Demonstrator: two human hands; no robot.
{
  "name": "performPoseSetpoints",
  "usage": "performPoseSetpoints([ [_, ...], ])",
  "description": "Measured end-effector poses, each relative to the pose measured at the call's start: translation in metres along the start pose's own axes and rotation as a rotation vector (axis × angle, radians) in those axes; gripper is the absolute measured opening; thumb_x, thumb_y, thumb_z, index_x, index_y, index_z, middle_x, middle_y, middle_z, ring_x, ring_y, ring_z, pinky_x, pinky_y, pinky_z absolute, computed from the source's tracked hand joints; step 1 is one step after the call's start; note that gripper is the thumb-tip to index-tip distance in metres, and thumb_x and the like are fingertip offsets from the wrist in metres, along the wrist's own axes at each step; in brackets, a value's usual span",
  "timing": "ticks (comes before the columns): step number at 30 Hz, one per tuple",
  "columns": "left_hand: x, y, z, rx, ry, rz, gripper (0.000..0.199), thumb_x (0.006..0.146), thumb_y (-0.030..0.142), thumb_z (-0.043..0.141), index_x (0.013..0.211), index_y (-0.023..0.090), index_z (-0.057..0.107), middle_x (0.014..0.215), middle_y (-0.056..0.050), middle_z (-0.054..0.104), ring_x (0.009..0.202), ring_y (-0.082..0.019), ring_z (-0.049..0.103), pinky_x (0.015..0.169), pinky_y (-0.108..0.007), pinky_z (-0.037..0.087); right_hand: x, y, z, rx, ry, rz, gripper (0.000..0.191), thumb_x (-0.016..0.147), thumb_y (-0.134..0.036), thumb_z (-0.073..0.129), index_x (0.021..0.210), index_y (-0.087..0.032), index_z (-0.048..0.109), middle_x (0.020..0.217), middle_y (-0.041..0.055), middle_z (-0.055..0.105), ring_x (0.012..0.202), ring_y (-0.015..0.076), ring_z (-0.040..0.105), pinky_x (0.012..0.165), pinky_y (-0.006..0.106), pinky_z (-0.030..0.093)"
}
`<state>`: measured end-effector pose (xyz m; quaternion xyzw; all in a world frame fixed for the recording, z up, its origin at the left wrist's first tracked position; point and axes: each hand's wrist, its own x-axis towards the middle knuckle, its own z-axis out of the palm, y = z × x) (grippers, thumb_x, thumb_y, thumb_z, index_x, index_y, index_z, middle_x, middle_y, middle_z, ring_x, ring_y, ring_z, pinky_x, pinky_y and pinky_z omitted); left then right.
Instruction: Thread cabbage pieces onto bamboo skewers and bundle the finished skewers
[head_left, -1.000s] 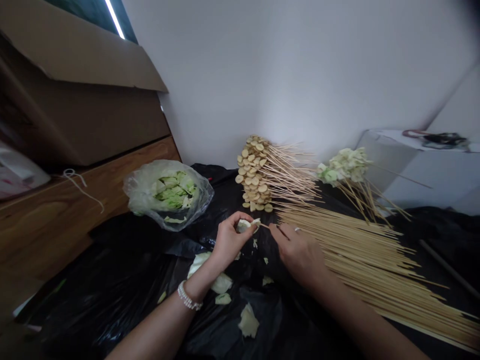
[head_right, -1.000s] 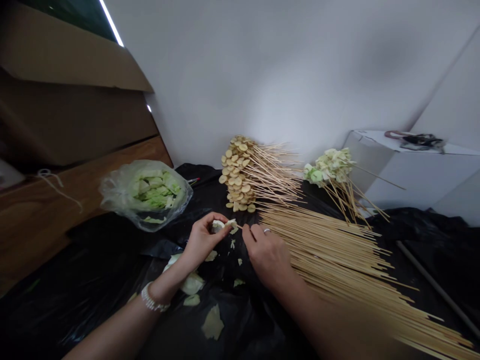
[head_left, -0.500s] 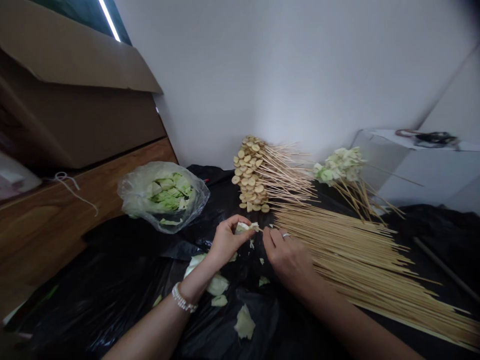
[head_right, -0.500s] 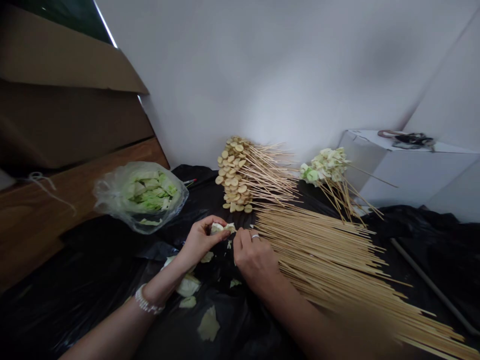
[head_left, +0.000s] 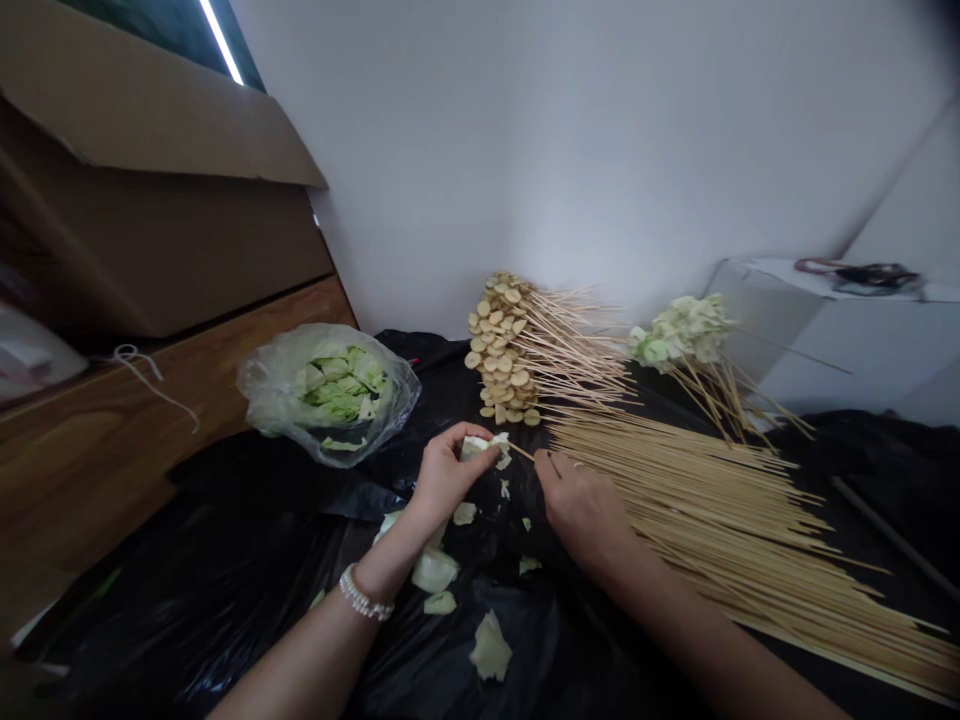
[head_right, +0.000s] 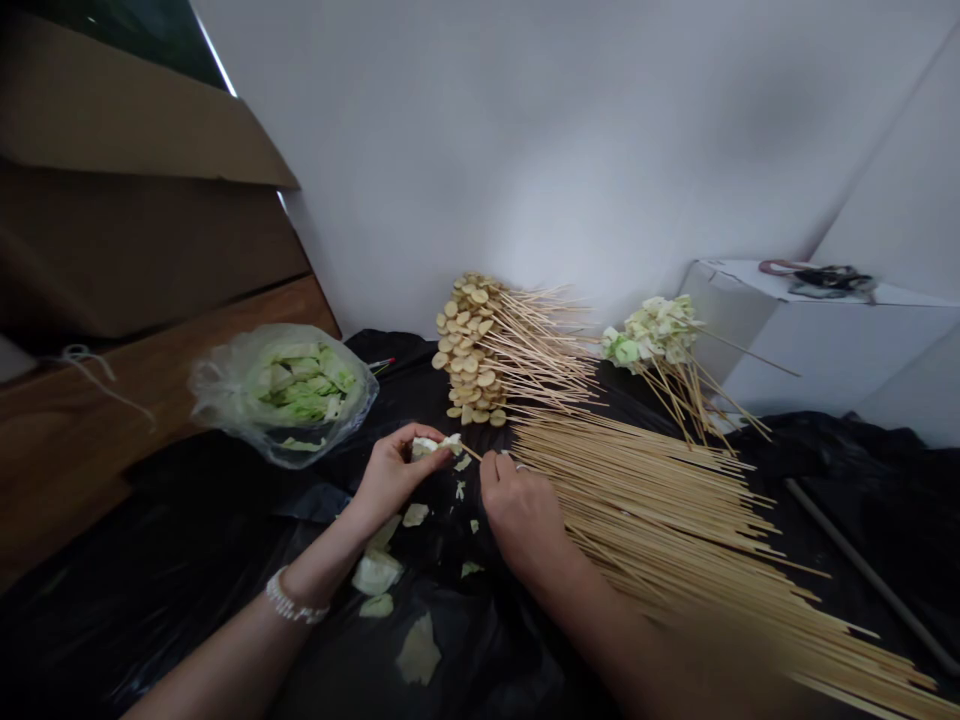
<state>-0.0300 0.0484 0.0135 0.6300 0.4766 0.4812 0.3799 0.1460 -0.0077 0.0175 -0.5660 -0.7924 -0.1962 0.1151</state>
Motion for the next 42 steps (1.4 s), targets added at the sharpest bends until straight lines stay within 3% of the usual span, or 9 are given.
performPoseSetpoints([
  [6,-0.003,-0.001,0.006,-0.090,-0.089,-0.074,0.027,0.064,0.033,0.080,0.080,0.014,0.068,0.067,-0.001,0.067,0.057,-0.010,0.055,0.055,-0.020,0.041,0.000,0.001,0.000,0.058,-0.087,0.025,0.019,0.091,-0.012,0.047,0.101,-0.016,0.062,0.084,0.0066,0.066,0.061,0.0164,0.062,0.048,0.029,0.028],
  [13,0.001,-0.003,0.001,-0.338,-0.041,-0.282,0.039,0.060,0.035,0.084,0.086,0.012,0.066,0.072,-0.004,0.069,0.066,-0.013,0.064,0.065,-0.024,0.051,0.001,0.013,-0.003,0.029,-0.082,0.110,0.023,0.089,-0.011,0.047,0.104,-0.018,0.063,0.088,0.0051,0.067,0.063,0.0164,0.062,0.050,0.030,0.025],
  [17,0.003,-0.001,0.001,-0.522,-0.038,-0.392,0.032,0.072,0.030,0.076,0.097,0.012,0.067,0.090,-0.008,0.071,0.081,-0.015,0.067,0.075,-0.029,0.055,-0.001,0.013,-0.002,0.074,-0.012,0.104,0.022,0.091,-0.014,0.046,0.102,-0.019,0.064,0.085,0.0040,0.066,0.062,0.0144,0.058,0.052,0.029,0.026],
  [21,0.005,0.000,-0.001,-0.696,-0.016,-0.468,0.023,0.081,0.011,0.063,0.104,0.011,0.063,0.103,-0.014,0.070,0.093,-0.018,0.068,0.084,-0.031,0.056,-0.002,0.008,0.001,0.117,0.042,0.050,0.025,0.090,-0.017,0.049,0.110,-0.019,0.063,0.084,0.0032,0.066,0.067,0.0153,0.059,0.055,0.029,0.029],
  [24,0.004,0.001,-0.003,-0.716,-0.008,-0.451,0.028,0.081,0.007,0.061,0.109,0.012,0.060,0.108,-0.014,0.069,0.095,-0.020,0.068,0.083,-0.034,0.057,-0.003,0.006,0.002,0.137,0.010,0.008,0.030,0.089,-0.016,0.049,0.118,-0.018,0.061,0.088,0.0047,0.067,0.072,0.0159,0.062,0.056,0.028,0.031],
  [29,0.003,-0.002,-0.003,-0.644,-0.074,-0.413,0.026,0.079,0.017,0.070,0.104,0.013,0.066,0.117,-0.013,0.066,0.092,-0.019,0.067,0.079,-0.035,0.059,-0.002,0.005,0.002,0.128,-0.098,0.007,0.038,0.093,-0.021,0.046,0.130,-0.021,0.054,0.090,0.0050,0.069,0.067,0.0152,0.063,0.052,0.027,0.030],
  [36,-0.001,-0.006,0.003,-0.567,-0.134,-0.291,0.041,0.072,0.032,0.077,0.108,0.015,0.070,0.104,-0.009,0.072,0.091,-0.017,0.067,0.085,-0.030,0.054,-0.001,0.002,0.002,0.103,-0.171,0.004,0.038,0.094,-0.021,0.045,0.131,-0.021,0.053,0.096,0.0068,0.069,0.072,0.0169,0.067,0.052,0.026,0.036],
  [42,-0.005,-0.001,0.006,-0.335,-0.200,-0.150,0.034,0.080,0.031,0.067,0.110,0.016,0.071,0.112,-0.009,0.071,0.099,-0.022,0.067,0.095,-0.038,0.049,-0.001,-0.003,-0.005,0.048,-0.225,0.025,0.036,0.094,-0.018,0.044,0.129,-0.020,0.054,0.096,0.0086,0.069,0.070,0.0173,0.068,0.051,0.025,0.039],
])
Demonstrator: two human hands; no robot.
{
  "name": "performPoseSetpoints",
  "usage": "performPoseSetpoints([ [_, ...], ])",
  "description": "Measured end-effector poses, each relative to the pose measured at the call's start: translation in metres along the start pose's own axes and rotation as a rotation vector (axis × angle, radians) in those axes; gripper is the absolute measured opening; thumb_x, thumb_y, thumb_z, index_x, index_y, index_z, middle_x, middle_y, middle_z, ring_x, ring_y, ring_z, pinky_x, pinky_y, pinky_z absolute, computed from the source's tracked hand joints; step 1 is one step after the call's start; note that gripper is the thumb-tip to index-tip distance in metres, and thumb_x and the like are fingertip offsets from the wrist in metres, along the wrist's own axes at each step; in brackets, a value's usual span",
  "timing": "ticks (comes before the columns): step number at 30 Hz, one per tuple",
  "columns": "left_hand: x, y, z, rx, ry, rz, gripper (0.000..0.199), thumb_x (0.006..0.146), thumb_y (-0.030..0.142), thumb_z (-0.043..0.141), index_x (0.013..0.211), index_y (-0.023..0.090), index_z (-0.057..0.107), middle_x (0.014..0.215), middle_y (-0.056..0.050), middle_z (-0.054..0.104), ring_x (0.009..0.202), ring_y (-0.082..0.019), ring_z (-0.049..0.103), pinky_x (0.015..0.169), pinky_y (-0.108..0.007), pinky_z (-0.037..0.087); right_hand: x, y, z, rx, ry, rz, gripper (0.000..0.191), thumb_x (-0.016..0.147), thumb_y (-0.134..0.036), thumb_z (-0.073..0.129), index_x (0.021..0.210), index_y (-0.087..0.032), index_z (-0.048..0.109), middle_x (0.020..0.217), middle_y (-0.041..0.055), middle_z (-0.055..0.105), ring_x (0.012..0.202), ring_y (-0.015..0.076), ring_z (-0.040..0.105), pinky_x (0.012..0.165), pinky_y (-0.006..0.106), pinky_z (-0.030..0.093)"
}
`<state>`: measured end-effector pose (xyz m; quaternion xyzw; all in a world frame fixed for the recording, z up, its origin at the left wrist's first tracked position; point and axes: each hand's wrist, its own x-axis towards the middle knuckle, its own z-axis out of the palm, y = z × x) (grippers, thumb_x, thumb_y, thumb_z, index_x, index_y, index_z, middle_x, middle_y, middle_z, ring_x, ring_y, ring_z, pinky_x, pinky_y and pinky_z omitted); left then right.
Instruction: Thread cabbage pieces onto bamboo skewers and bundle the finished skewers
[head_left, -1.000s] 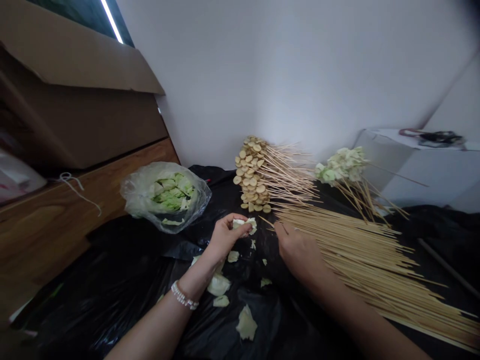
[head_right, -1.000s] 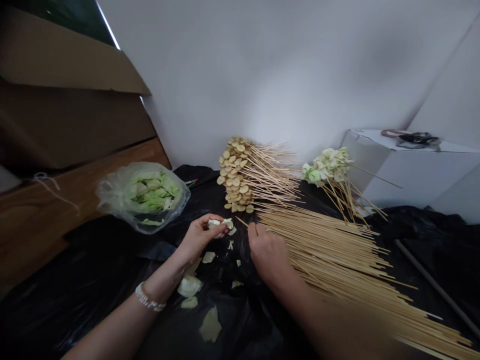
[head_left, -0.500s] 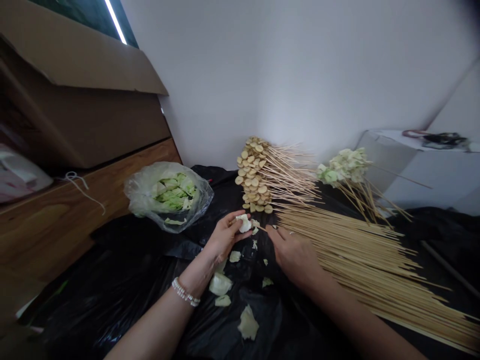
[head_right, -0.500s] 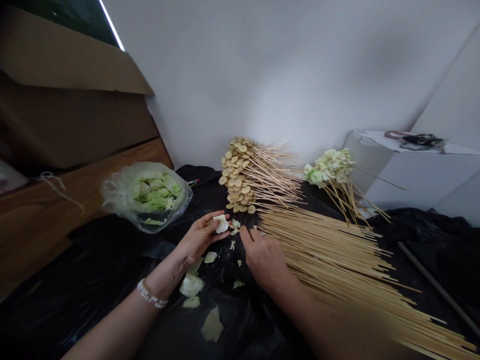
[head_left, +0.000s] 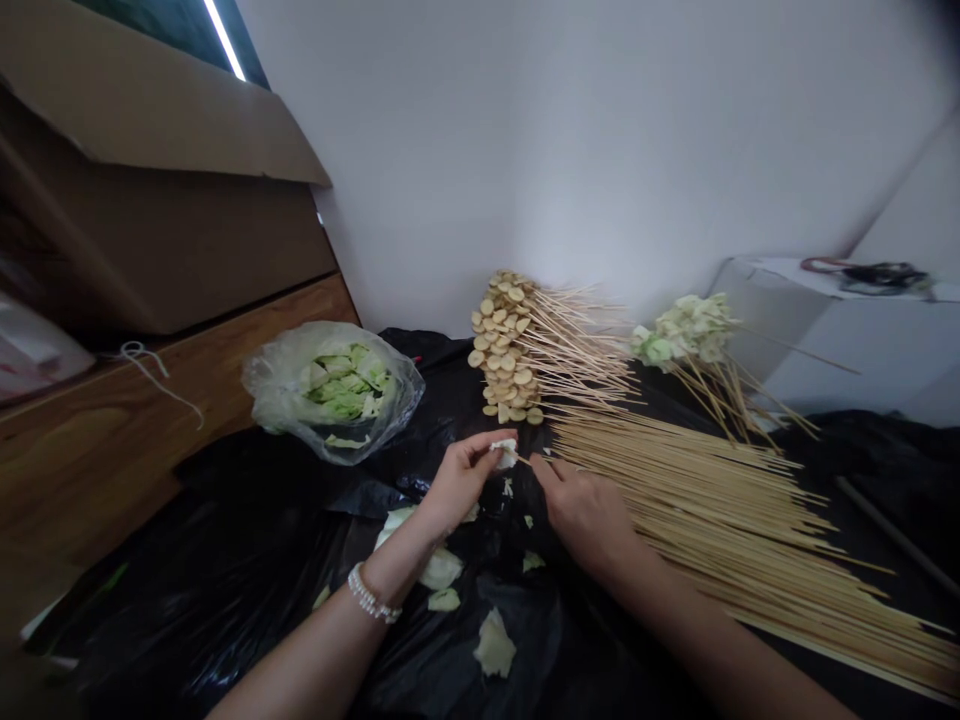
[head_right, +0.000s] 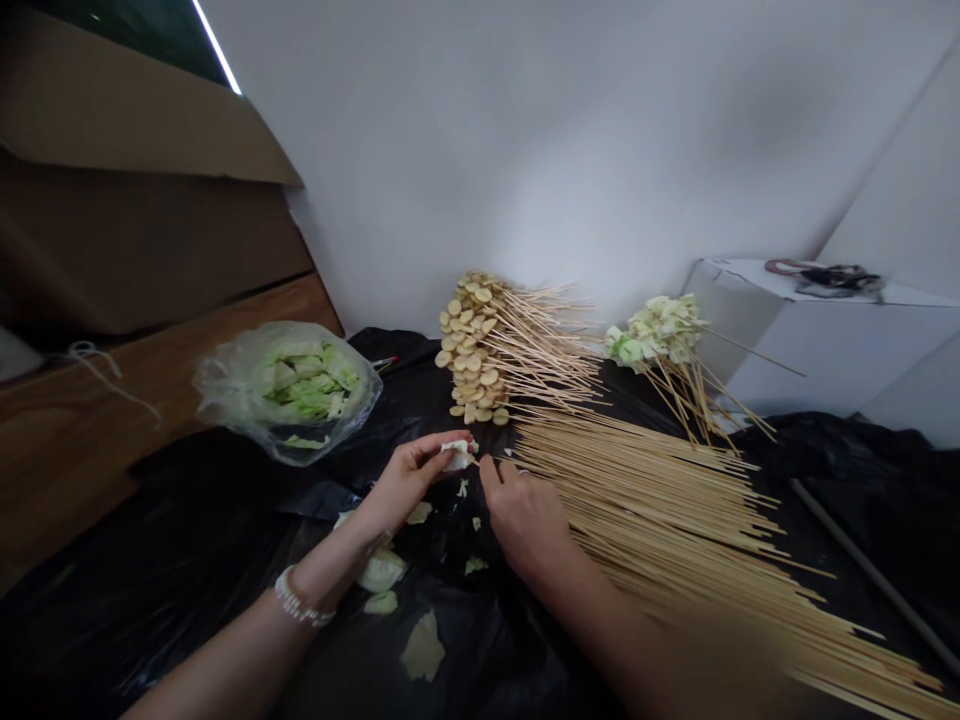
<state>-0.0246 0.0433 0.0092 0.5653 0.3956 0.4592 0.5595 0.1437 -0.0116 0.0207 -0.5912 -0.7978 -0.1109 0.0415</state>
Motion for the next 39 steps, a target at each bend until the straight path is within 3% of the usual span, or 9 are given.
performPoseSetpoints([
  [6,-0.003,-0.001,0.000,0.445,-0.055,0.240,0.030,0.088,0.023,0.053,0.112,0.022,0.071,0.120,-0.006,0.068,0.116,-0.023,0.060,0.106,-0.040,0.041,-0.001,-0.008,-0.005,-0.050,-0.019,-0.009,0.038,0.094,-0.014,0.041,0.131,-0.011,0.053,0.095,0.0113,0.068,0.068,0.0179,0.068,0.051,0.027,0.040],
  [10,-0.002,-0.002,-0.001,0.412,-0.019,0.303,0.033,0.085,0.021,0.058,0.117,0.024,0.067,0.139,-0.008,0.054,0.126,-0.024,0.052,0.106,-0.040,0.041,-0.001,-0.005,-0.003,-0.020,0.020,0.003,0.036,0.095,-0.015,0.042,0.128,-0.014,0.055,0.093,0.0094,0.068,0.067,0.0161,0.067,0.050,0.026,0.037],
  [13,0.000,-0.001,0.000,0.194,0.041,0.193,0.038,0.075,0.023,0.071,0.111,0.019,0.062,0.120,-0.011,0.065,0.103,-0.022,0.065,0.090,-0.036,0.051,0.000,-0.001,-0.001,0.015,0.059,0.036,0.035,0.094,-0.016,0.044,0.128,-0.017,0.055,0.092,0.0073,0.069,0.067,0.0156,0.067,0.049,0.026,0.033],
  [16,0.001,0.000,0.002,0.114,0.078,0.140,0.028,0.071,0.025,0.075,0.090,0.018,0.057,0.087,-0.004,0.069,0.081,-0.016,0.067,0.075,-0.028,0.053,0.001,0.002,0.002,0.056,0.086,0.062,0.032,0.094,-0.017,0.043,0.124,-0.018,0.056,0.092,0.0063,0.069,0.067,0.0153,0.065,0.049,0.027,0.030],
  [19,0.001,0.001,0.000,0.159,0.137,0.182,0.023,0.073,0.027,0.073,0.086,0.019,0.056,0.082,-0.002,0.069,0.077,-0.015,0.066,0.072,-0.025,0.052,0.001,0.003,0.004,0.111,0.156,0.072,0.028,0.096,-0.019,0.041,0.119,-0.018,0.057,0.090,0.0053,0.069,0.067,0.0149,0.064,0.051,0.027,0.029],
  [24,0.003,0.003,-0.010,0.246,0.249,0.210,0.020,0.074,0.028,0.071,0.086,0.019,0.058,0.083,-0.003,0.068,0.077,-0.017,0.067,0.070,-0.026,0.052,0.001,0.004,0.006,0.149,0.197,0.078,0.021,0.096,-0.018,0.040,0.091,-0.020,0.061,0.080,0.0026,0.066,0.062,0.0138,0.060,0.051,0.028,0.024],
  [30,0.000,0.005,-0.008,0.366,0.168,0.223,0.015,0.076,0.027,0.069,0.086,0.018,0.060,0.082,-0.003,0.069,0.074,-0.016,0.067,0.067,-0.024,0.051,-0.001,0.003,0.007,0.159,0.157,0.060,0.018,0.095,-0.016,0.040,0.089,-0.019,0.057,0.077,0.0025,0.065,0.059,0.0130,0.058,0.050,0.028,0.021],
  [36,-0.007,0.005,0.003,0.337,-0.012,0.215,0.014,0.079,0.029,0.068,0.088,0.018,0.064,0.086,-0.005,0.071,0.079,-0.017,0.068,0.074,-0.026,0.052,0.001,0.002,0.007,0.184,0.086,0.055,0.018,0.094,-0.015,0.040,0.094,-0.018,0.058,0.082,0.0038,0.067,0.063,0.0135,0.061,0.051,0.028,0.024],
  [39,-0.006,0.011,-0.001,0.288,-0.107,0.184,0.020,0.076,0.030,0.070,0.092,0.018,0.066,0.091,-0.006,0.072,0.082,-0.018,0.068,0.076,-0.027,0.052,0.002,0.004,0.006,0.199,0.094,0.052,0.020,0.095,-0.016,0.039,0.094,-0.018,0.059,0.081,0.0036,0.067,0.064,0.0138,0.061,0.051,0.028,0.025],
])
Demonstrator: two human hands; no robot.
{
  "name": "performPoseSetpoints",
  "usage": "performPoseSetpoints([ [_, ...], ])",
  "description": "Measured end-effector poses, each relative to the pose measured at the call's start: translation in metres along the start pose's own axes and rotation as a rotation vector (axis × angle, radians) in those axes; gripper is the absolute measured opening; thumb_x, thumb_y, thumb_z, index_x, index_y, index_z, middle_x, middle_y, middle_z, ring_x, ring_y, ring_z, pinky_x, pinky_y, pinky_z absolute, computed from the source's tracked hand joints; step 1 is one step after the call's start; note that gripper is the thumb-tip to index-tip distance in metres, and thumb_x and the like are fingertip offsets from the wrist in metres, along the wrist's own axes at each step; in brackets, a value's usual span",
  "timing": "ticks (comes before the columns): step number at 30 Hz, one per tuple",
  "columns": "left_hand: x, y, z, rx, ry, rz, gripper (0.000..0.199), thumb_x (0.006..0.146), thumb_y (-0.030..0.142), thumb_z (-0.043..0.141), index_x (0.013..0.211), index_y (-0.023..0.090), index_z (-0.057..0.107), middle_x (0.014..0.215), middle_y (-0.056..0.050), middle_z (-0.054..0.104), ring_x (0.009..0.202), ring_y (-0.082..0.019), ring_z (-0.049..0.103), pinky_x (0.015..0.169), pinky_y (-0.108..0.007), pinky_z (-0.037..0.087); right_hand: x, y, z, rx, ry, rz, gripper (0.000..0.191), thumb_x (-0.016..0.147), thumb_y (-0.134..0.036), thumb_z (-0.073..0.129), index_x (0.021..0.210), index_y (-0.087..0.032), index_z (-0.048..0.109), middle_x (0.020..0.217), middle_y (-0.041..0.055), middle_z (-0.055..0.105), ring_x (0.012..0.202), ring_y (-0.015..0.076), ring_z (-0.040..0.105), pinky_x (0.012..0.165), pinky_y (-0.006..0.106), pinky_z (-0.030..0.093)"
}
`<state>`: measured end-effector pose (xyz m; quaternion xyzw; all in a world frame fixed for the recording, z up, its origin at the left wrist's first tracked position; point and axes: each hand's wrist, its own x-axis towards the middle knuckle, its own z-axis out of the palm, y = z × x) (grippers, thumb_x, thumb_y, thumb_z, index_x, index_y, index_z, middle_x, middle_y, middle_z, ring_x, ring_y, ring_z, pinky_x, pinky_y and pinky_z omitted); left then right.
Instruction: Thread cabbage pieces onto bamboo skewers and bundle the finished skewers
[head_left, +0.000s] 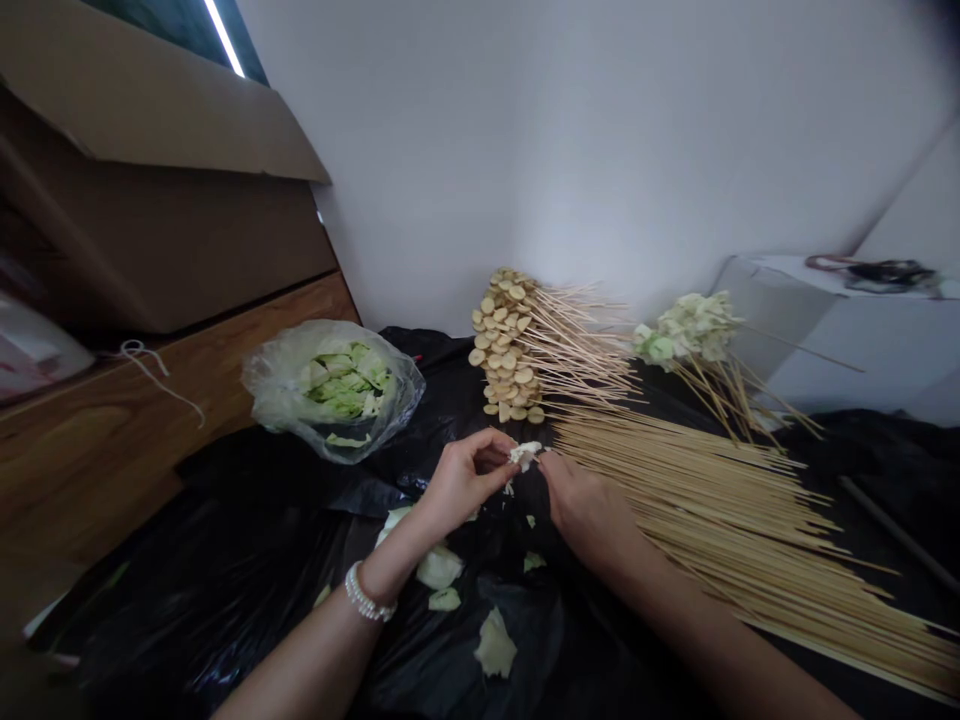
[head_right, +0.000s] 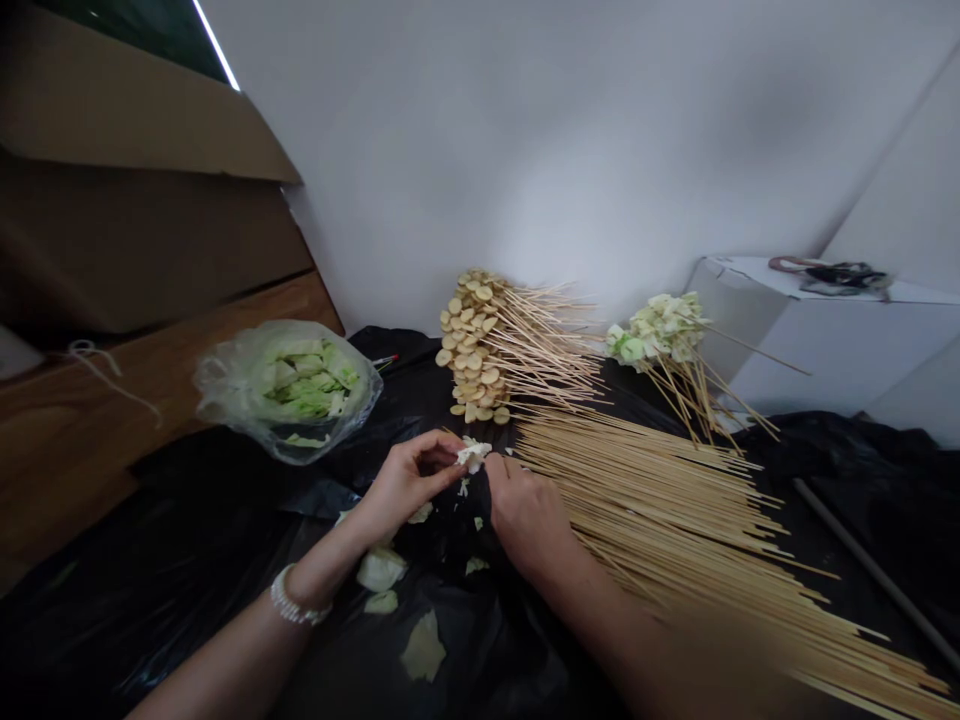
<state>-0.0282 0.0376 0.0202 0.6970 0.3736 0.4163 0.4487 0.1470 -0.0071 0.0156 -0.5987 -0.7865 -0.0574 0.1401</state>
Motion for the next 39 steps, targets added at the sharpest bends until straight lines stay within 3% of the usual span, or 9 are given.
performPoseSetpoints([
  [3,0.004,0.004,-0.018,0.009,-0.011,-0.014,0.030,0.076,0.033,0.071,0.101,0.018,0.067,0.093,-0.006,0.072,0.082,-0.017,0.066,0.075,-0.026,0.050,0.000,0.004,0.000,-0.005,0.059,-0.003,0.022,0.095,-0.016,0.039,0.094,-0.018,0.060,0.081,0.0037,0.067,0.063,0.0131,0.060,0.052,0.028,0.024],
  [5,0.005,0.005,-0.032,0.138,-0.019,-0.079,0.025,0.076,0.037,0.069,0.091,0.016,0.069,0.079,-0.004,0.070,0.069,-0.014,0.062,0.064,-0.023,0.047,0.000,0.006,0.000,-0.020,0.102,-0.004,0.023,0.095,-0.017,0.039,0.094,-0.018,0.061,0.081,0.0036,0.067,0.061,0.0125,0.059,0.052,0.029,0.023],
  [10,0.002,0.000,-0.056,0.467,-0.386,-0.216,0.026,0.064,0.034,0.075,0.083,0.017,0.073,0.072,0.000,0.066,0.065,-0.013,0.057,0.056,-0.020,0.039,-0.001,0.006,0.002,-0.032,0.146,-0.022,0.023,0.095,-0.019,0.040,0.093,-0.020,0.063,0.078,0.0020,0.067,0.058,0.0122,0.056,0.052,0.030,0.021],
  [14,-0.003,-0.003,-0.059,0.622,-0.467,-0.216,0.028,0.056,0.030,0.079,0.081,0.020,0.071,0.075,0.001,0.066,0.067,-0.014,0.057,0.055,-0.020,0.036,-0.001,0.006,0.004,-0.033,0.154,-0.033,0.025,0.095,-0.020,0.040,0.095,-0.019,0.064,0.080,0.0024,0.068,0.059,0.0127,0.057,0.052,0.030,0.021],
  [20,-0.003,0.000,-0.055,0.656,-0.358,-0.236,0.017,0.057,0.023,0.074,0.069,0.020,0.063,0.062,0.005,0.058,0.057,-0.011,0.050,0.050,-0.020,0.030,-0.002,0.006,0.003,-0.031,0.167,-0.033,0.025,0.094,-0.017,0.041,0.098,-0.020,0.065,0.081,0.0029,0.068,0.061,0.0118,0.057,0.053,0.029,0.024],
  [26,0.007,-0.005,-0.053,0.432,-0.031,-0.179,0.023,0.069,0.030,0.070,0.087,0.017,0.069,0.071,-0.001,0.067,0.064,-0.015,0.058,0.060,-0.023,0.042,-0.003,0.005,0.003,0.028,0.226,-0.066,0.026,0.094,-0.018,0.040,0.094,-0.019,0.066,0.080,0.0027,0.068,0.063,0.0118,0.058,0.055,0.027,0.028],
  [32,0.009,-0.012,-0.049,0.194,-0.045,-0.175,0.022,0.070,0.030,0.070,0.088,0.016,0.070,0.078,-0.005,0.071,0.068,-0.015,0.062,0.062,-0.024,0.044,-0.004,0.004,0.004,0.041,0.211,-0.077,0.027,0.096,-0.020,0.040,0.099,-0.019,0.066,0.084,0.0029,0.069,0.064,0.0128,0.060,0.055,0.027,0.028],
  [36,0.006,-0.012,-0.049,0.403,-0.100,-0.196,0.018,0.072,0.033,0.069,0.082,0.018,0.071,0.071,-0.002,0.068,0.063,-0.015,0.058,0.058,-0.024,0.041,-0.003,0.004,0.004,0.040,0.175,-0.066,0.027,0.096,-0.021,0.039,0.100,-0.019,0.066,0.084,0.0033,0.070,0.066,0.0133,0.061,0.054,0.028,0.026],
  [39,0.006,-0.012,-0.050,0.665,-0.016,-0.191,0.020,0.070,0.035,0.070,0.083,0.020,0.071,0.076,-0.003,0.068,0.066,-0.017,0.058,0.060,-0.025,0.039,-0.003,0.003,0.004,0.026,0.166,-0.061,0.027,0.097,-0.020,0.039,0.100,-0.019,0.065,0.084,0.0034,0.070,0.065,0.0131,0.060,0.054,0.028,0.024],
])
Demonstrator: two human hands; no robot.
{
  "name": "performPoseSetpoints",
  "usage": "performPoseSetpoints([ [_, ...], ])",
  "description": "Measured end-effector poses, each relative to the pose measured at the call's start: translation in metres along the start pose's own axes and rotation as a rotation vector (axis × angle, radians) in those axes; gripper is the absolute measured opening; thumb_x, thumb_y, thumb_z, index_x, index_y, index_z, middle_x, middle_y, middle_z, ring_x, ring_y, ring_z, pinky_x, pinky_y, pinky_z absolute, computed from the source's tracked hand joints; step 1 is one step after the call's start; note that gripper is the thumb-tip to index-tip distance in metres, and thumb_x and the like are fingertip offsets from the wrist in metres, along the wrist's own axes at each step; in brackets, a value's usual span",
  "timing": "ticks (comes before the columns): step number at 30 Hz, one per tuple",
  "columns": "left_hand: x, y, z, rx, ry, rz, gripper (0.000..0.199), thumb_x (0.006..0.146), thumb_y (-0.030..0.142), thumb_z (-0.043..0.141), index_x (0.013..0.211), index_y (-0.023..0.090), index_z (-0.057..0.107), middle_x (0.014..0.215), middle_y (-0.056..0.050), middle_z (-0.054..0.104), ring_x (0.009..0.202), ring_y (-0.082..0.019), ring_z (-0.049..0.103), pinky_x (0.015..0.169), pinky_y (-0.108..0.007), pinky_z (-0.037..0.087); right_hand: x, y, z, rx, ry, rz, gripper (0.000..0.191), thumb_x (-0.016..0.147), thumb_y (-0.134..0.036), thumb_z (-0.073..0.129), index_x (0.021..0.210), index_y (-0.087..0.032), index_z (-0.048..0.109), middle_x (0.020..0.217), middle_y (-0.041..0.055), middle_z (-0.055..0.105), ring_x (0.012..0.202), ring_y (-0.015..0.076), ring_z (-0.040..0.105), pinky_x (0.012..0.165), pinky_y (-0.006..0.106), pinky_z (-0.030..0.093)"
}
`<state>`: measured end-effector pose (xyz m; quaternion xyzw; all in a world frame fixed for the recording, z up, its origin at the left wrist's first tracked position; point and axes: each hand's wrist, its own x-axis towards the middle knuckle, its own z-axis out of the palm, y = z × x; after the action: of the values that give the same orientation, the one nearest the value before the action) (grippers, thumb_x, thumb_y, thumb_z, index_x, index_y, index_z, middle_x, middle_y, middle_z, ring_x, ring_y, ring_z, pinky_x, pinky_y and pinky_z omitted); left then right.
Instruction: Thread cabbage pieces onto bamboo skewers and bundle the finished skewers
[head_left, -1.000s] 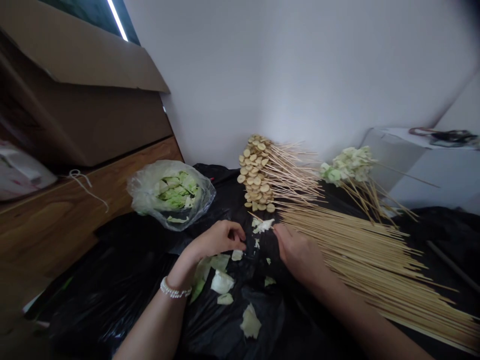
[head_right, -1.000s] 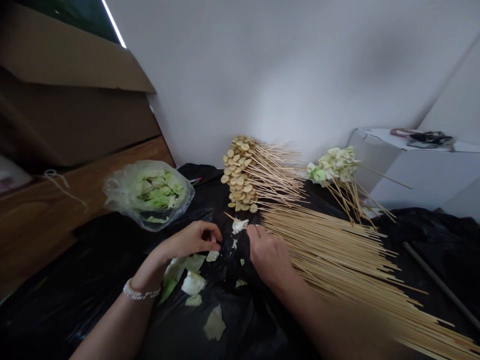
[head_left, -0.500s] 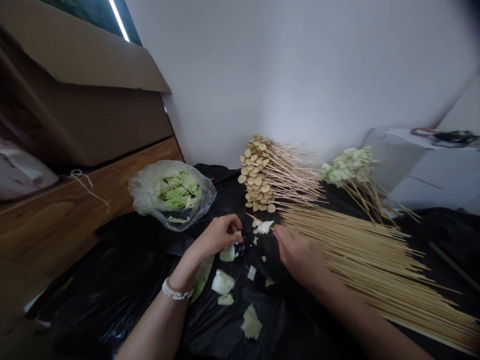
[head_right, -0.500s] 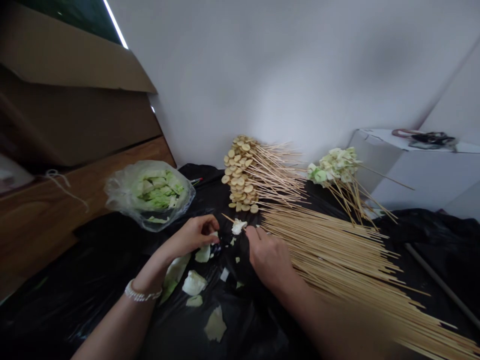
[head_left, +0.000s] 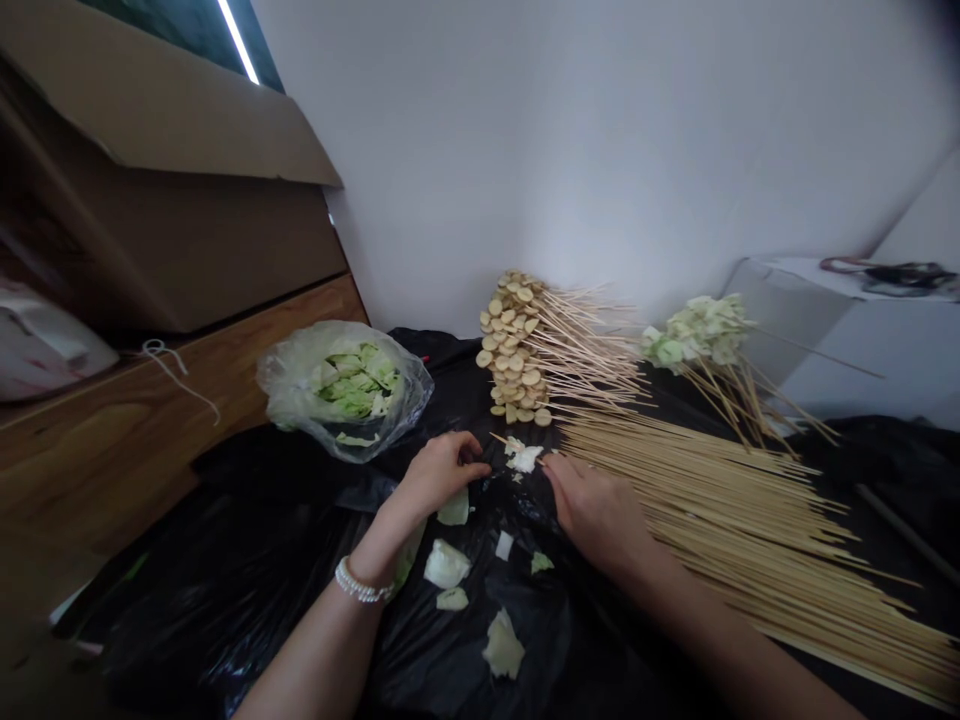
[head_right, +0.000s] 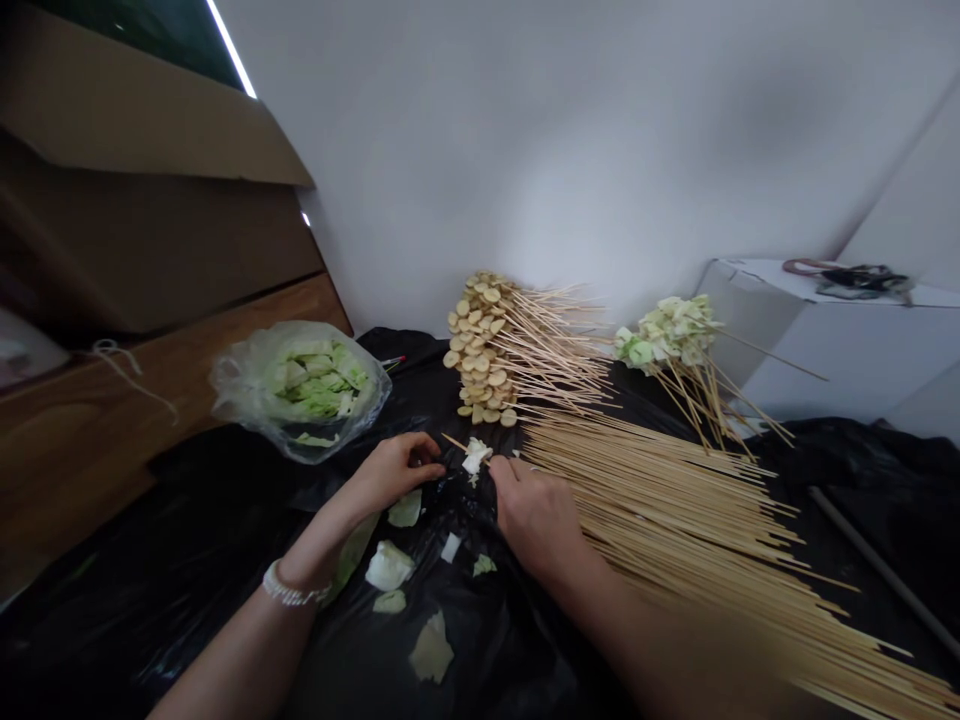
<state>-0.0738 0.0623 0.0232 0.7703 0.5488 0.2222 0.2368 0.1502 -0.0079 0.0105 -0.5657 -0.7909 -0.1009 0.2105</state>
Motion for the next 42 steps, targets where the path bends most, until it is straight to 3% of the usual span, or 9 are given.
performPoseSetpoints([
  [3,0.000,0.000,-0.002,0.116,0.072,-0.033,0.016,0.076,0.034,0.065,0.083,0.021,0.070,0.080,-0.003,0.069,0.069,-0.018,0.059,0.062,-0.026,0.038,0.000,0.000,0.000,-0.019,-0.018,-0.004,0.026,0.096,-0.020,0.039,0.097,-0.019,0.066,0.082,0.0033,0.069,0.062,0.0132,0.058,0.053,0.029,0.021],
  [6,-0.001,0.000,-0.004,0.188,-0.008,-0.082,0.014,0.078,0.034,0.061,0.081,0.023,0.069,0.079,-0.003,0.070,0.073,-0.018,0.061,0.062,-0.026,0.037,0.001,-0.001,0.001,-0.030,-0.039,-0.006,0.025,0.095,-0.020,0.041,0.093,-0.019,0.065,0.077,0.0022,0.068,0.059,0.0131,0.056,0.052,0.030,0.019],
  [11,-0.004,-0.002,-0.002,0.238,-0.151,-0.101,0.020,0.068,0.023,0.067,0.088,0.024,0.067,0.080,0.001,0.069,0.074,-0.016,0.062,0.058,-0.023,0.036,0.001,-0.001,0.002,-0.016,-0.048,-0.017,0.023,0.094,-0.020,0.042,0.094,-0.020,0.065,0.078,0.0022,0.068,0.059,0.0132,0.056,0.052,0.029,0.019],
  [16,-0.002,-0.005,0.001,0.242,-0.054,0.006,0.011,0.066,0.022,0.068,0.076,0.021,0.062,0.077,0.001,0.064,0.071,-0.015,0.058,0.059,-0.023,0.036,0.001,-0.001,0.003,0.003,-0.034,-0.028,0.022,0.094,-0.019,0.042,0.092,-0.020,0.064,0.078,0.0023,0.068,0.059,0.0127,0.056,0.052,0.029,0.019],
  [23,0.004,-0.002,0.003,-0.200,0.120,-0.006,0.020,0.072,0.028,0.069,0.089,0.017,0.071,0.071,-0.001,0.067,0.064,-0.014,0.058,0.061,-0.025,0.043,0.000,0.000,0.005,0.031,0.024,-0.051,0.025,0.095,-0.020,0.039,0.091,-0.019,0.064,0.076,0.0020,0.067,0.056,0.0119,0.054,0.051,0.029,0.019],
  [28,0.006,0.006,0.008,-0.794,0.046,-0.146,0.036,0.066,0.035,0.077,0.092,0.012,0.073,0.077,-0.005,0.072,0.068,-0.014,0.064,0.070,-0.028,0.053,-0.001,0.000,0.004,0.053,0.045,-0.059,0.026,0.095,-0.021,0.038,0.099,-0.020,0.064,0.076,0.0010,0.067,0.057,0.0123,0.055,0.052,0.029,0.021],
  [30,0.005,0.010,0.010,-0.918,0.027,-0.182,0.040,0.062,0.035,0.081,0.092,0.011,0.073,0.079,-0.005,0.073,0.071,-0.014,0.067,0.074,-0.028,0.054,-0.001,0.000,0.004,0.053,0.029,-0.062,0.026,0.095,-0.021,0.039,0.102,-0.020,0.064,0.077,0.0010,0.067,0.058,0.0130,0.056,0.052,0.029,0.022],
  [37,0.003,0.017,0.011,-0.987,0.084,-0.210,0.042,0.058,0.034,0.084,0.091,0.010,0.074,0.079,-0.007,0.075,0.071,-0.014,0.069,0.074,-0.027,0.057,0.000,-0.002,-0.001,0.005,-0.053,-0.007,0.029,0.096,-0.021,0.039,0.111,-0.022,0.064,0.083,0.0023,0.069,0.064,0.0147,0.060,0.053,0.028,0.025],
  [42,0.003,0.018,0.013,-0.921,0.107,-0.179,0.039,0.061,0.034,0.083,0.091,0.011,0.074,0.080,-0.008,0.076,0.070,-0.016,0.070,0.072,-0.028,0.058,0.000,-0.004,-0.003,-0.017,-0.089,0.021,0.030,0.096,-0.021,0.039,0.113,-0.022,0.063,0.086,0.0035,0.070,0.067,0.0148,0.061,0.054,0.028,0.027],
])
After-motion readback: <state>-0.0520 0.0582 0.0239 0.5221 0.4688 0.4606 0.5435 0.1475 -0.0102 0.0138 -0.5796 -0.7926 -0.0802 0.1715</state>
